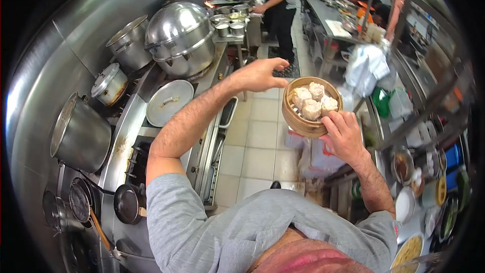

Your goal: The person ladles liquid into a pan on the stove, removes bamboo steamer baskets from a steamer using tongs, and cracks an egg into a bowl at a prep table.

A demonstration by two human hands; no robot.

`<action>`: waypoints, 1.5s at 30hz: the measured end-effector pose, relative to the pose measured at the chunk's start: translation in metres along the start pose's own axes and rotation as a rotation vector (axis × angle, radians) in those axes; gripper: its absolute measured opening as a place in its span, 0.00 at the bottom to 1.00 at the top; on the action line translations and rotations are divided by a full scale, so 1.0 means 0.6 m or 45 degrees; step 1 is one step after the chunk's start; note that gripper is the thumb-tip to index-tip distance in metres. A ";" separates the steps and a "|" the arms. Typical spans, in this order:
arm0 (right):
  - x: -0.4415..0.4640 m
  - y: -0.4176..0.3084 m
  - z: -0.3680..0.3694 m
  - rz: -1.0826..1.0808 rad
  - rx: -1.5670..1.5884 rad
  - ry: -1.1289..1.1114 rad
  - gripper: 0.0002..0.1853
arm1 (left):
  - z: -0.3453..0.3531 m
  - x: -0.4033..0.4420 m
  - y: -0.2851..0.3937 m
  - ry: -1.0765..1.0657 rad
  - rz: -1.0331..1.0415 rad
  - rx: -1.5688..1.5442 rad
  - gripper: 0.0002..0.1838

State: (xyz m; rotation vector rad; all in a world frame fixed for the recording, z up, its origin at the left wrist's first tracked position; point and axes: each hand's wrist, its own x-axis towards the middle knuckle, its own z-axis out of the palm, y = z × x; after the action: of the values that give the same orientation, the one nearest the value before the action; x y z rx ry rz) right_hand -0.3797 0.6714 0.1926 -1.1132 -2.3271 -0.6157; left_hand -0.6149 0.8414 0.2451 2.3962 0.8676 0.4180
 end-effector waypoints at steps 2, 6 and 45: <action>0.044 0.060 0.042 -0.052 -0.009 0.016 0.32 | -0.064 0.031 -0.050 0.245 -0.060 0.249 0.29; 0.128 0.157 0.121 -0.114 0.003 -0.006 0.31 | -0.196 0.076 -0.201 0.595 -0.253 0.722 0.25; 1.073 0.407 0.705 -0.742 0.143 0.189 0.27 | -0.824 -0.048 -0.663 1.432 -0.795 0.892 0.17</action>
State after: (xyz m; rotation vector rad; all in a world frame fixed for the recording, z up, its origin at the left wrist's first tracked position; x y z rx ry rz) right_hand -0.6354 1.4317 0.2914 -0.3106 -2.5123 -0.7265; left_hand -1.0567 1.2701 0.4019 2.0990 2.4835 1.4184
